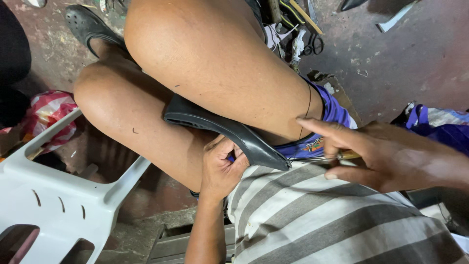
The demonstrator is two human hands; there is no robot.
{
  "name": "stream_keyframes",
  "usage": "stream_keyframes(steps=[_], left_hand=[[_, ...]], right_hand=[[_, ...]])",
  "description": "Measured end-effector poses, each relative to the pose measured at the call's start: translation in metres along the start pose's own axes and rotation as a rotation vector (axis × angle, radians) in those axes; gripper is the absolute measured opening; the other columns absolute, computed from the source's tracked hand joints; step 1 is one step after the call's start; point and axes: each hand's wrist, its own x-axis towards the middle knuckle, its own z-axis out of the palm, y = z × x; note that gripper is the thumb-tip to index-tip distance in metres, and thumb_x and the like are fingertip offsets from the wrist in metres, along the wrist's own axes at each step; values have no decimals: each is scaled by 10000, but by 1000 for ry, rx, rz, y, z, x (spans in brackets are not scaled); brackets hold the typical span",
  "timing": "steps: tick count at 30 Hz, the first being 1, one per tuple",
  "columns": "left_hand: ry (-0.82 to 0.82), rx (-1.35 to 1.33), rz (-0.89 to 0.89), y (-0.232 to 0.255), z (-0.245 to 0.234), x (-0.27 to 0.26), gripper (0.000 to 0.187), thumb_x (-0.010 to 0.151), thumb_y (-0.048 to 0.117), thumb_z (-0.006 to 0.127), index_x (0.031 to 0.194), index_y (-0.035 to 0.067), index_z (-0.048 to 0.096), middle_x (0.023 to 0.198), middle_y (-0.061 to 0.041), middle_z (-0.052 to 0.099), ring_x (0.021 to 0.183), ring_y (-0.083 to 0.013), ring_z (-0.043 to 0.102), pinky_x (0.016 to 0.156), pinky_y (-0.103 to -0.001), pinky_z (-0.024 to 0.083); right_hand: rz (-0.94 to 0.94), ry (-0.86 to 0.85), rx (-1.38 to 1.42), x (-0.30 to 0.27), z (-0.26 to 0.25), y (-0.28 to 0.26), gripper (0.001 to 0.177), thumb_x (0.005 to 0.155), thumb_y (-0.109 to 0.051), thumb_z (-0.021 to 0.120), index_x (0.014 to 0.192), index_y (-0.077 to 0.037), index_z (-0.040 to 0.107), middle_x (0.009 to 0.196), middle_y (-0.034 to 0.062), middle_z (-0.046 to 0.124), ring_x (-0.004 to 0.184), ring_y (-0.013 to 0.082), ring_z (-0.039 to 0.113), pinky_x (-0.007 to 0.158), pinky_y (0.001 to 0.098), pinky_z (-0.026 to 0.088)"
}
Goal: The person sits on the floor and sews a black high-heeled shoe using a needle and thread. They pull the thread through the shoe repeatedly, then use a red sanding block to smooth the sole before continuing to sew.
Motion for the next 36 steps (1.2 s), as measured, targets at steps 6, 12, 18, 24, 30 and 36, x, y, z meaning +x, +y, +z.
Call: stream_keyframes(steps=[6,12,18,24,30,36], left_hand=[[-1,-16,-37,3,1,0,224,838,2,771,785,20,555,718,-12,458,680,-108,454,606,-266,418],[92,192,65,12,-4,4,215,857,-28,730,769,22,540,797,-28,574,702,-112,519,614,-271,414],[218,-395,34,4,0,-11,65,934,31,658,918,11,598,1030,-100,616,820,-190,566,694,-310,471],[97,-606,-227,-2,-7,-29,169,981,154,628,1074,27,687,1064,-73,663,788,-177,672,655,-271,580],[-125,293,93,23,-19,1,122,880,95,713,986,43,680,1059,-137,672,980,-328,676,864,-397,556],[-259,426,149,24,-24,14,183,857,155,742,1010,56,735,1083,-134,690,1001,-338,671,888,-432,545]], right_hand=[[-469,525,-26,11,21,-14,1045,689,-671,819,1536,-259,367,1186,110,616,797,174,706,599,271,611],[-750,868,176,43,33,-30,557,770,-348,869,1226,-104,661,798,5,657,598,88,654,525,248,547],[-584,701,320,37,22,-34,547,666,-291,907,1131,-105,688,672,-15,603,454,102,577,407,288,481],[-661,523,267,35,22,-15,365,794,-387,867,996,-138,694,749,-37,646,629,69,615,537,272,505],[-913,521,690,23,12,-5,214,1016,-208,537,839,-89,549,924,77,638,825,188,615,756,335,542],[-1104,68,1438,45,30,-18,205,1109,-184,468,951,-58,503,773,64,563,678,170,577,743,388,545]])
